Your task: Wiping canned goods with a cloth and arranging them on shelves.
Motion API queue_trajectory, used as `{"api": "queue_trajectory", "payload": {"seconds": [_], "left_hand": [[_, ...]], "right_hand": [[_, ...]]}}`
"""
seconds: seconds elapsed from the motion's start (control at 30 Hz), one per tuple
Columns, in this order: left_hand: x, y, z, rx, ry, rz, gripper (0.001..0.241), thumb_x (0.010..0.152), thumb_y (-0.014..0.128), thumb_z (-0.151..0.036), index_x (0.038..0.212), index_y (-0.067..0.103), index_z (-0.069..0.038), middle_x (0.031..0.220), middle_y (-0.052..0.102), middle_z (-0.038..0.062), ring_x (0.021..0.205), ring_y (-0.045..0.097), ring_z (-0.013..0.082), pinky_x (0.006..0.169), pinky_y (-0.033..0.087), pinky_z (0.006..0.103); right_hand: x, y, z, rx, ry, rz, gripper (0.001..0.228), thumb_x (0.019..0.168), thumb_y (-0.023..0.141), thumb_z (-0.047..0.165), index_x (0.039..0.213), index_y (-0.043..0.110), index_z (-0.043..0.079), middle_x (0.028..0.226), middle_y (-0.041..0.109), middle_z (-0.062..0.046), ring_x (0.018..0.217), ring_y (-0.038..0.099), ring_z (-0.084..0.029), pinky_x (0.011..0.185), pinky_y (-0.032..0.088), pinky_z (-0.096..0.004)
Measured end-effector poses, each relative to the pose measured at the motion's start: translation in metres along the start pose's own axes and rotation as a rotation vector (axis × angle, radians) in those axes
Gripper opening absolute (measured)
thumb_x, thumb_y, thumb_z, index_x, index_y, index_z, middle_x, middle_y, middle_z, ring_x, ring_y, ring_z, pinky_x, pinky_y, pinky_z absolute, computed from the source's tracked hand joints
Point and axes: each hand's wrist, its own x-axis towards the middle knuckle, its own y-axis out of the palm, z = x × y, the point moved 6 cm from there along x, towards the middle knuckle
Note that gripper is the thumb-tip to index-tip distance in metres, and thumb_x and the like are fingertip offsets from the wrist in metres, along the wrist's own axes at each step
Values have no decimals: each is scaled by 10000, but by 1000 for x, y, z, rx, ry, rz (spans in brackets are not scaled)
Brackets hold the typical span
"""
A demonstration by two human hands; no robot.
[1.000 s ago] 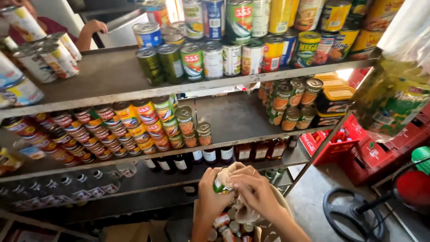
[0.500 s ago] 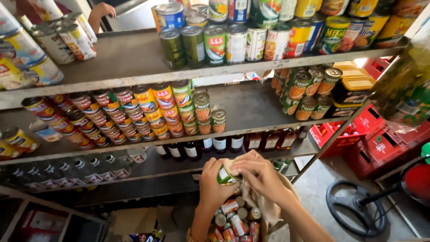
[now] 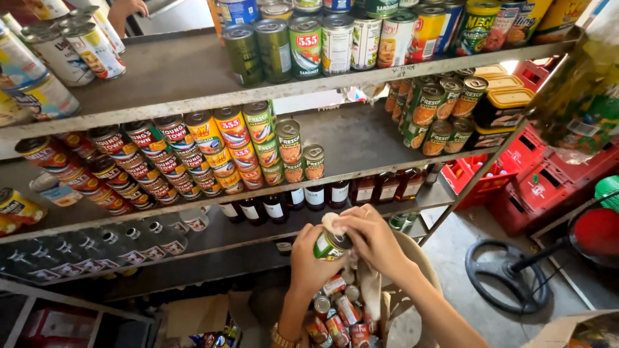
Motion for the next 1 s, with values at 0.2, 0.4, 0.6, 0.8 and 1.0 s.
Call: {"api": "queue_trajectory", "payload": {"seconds": [0.2, 0.4, 0.6, 0.8, 1.0], "left_hand": [[-17, 37, 79, -513, -360, -98, 494, 807, 798, -318, 1202, 617, -82, 989, 738, 48, 832, 724, 166, 700, 612, 348], [-15, 79, 128, -1255, -807, -211, 523, 1017, 380, -514, 1282, 566, -103, 1165, 709, 95, 1049, 714, 247, 858, 610, 422], [-16, 101, 158, -1695, -771, -40, 670, 1033, 361, -619, 1332, 556, -52, 1246, 674, 164, 1113, 687, 310, 966, 566, 459], [-20, 103, 151, -1655, -687, -108, 647, 1048, 369, -600, 1367, 566, -73, 1300, 666, 139, 1154, 678, 296, 966, 549, 452], [-14, 108, 169, -1655, -802, -117, 729, 1007, 366, -682, 1298, 577, -48, 1228, 667, 154, 1086, 666, 327, 929, 556, 481]], "right_hand": [[-16, -14, -33, 216, 269, 5, 159, 968, 620, 66, 1084, 725, 36, 985, 679, -127, 911, 627, -273, 812, 506, -366], [-9, -9, 9, 120, 1, -127, 248, 877, 673, 36, 1124, 689, 33, 1108, 671, -131, 1008, 658, -293, 892, 520, -369], [-35, 20, 21, -98, -238, 4, 438, 712, 716, -54, 1125, 730, 91, 1119, 635, -86, 998, 616, -293, 880, 511, -393], [-16, 6, 26, -153, -206, -63, 451, 721, 699, -78, 1148, 719, 67, 1153, 649, -69, 977, 603, -299, 840, 517, -379], [-25, 9, 20, -212, -239, 122, 416, 704, 706, -37, 1100, 733, 86, 1125, 675, -36, 967, 616, -298, 825, 538, -387]]}}
